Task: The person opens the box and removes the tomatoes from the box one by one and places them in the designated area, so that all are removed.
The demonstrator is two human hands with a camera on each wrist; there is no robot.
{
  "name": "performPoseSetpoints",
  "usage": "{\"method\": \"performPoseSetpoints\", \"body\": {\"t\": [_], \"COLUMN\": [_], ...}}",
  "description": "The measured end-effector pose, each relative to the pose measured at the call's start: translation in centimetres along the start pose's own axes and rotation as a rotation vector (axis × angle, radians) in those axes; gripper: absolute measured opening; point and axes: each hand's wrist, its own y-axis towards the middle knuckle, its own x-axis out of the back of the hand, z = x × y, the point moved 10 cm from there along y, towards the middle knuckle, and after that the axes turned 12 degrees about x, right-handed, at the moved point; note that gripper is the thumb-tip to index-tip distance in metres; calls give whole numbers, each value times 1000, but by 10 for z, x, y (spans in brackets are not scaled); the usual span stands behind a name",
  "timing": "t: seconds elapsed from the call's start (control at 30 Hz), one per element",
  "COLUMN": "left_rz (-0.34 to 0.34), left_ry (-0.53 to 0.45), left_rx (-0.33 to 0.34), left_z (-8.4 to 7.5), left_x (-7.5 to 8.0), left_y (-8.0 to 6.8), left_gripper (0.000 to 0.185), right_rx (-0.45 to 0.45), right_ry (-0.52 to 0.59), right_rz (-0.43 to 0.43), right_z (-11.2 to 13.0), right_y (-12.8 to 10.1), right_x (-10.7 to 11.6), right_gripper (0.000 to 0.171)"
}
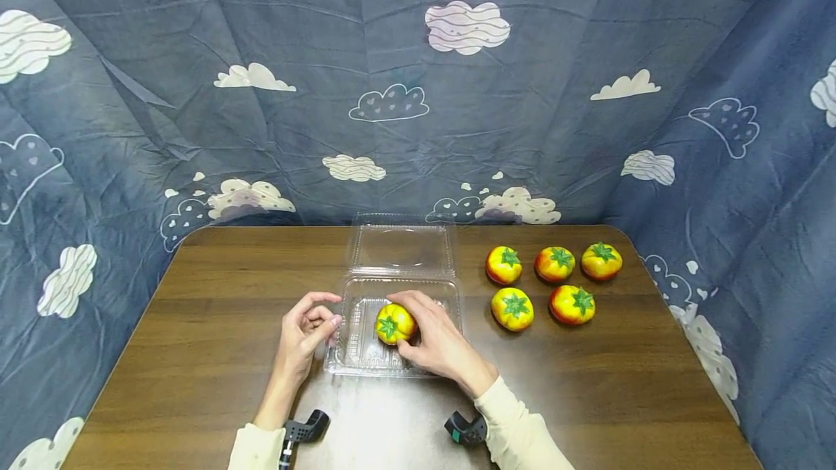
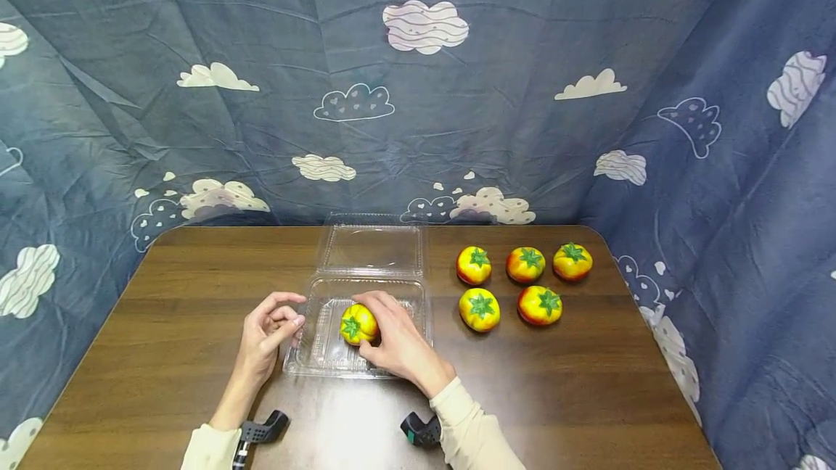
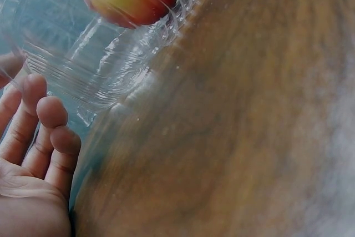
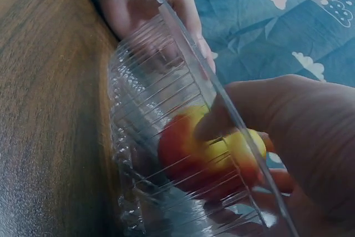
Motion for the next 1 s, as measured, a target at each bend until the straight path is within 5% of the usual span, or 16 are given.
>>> {"method": "performPoseSetpoints", "body": {"t": [0.43, 1.0], "left_rz": [7, -1], "left_ry": [-33, -78], "left_rx": [16, 21], "left_z": [1, -3], "left_x": [0, -2], "left_y": [1, 4], "left_gripper": [32, 33], "right_rx": [-38, -90], "right_ry": [9, -130], "right_rz": [61, 101], "right_z": [-5, -8], "right_y": [-1, -1], "right_x": [-6, 0], "right_gripper": [67, 67]}}
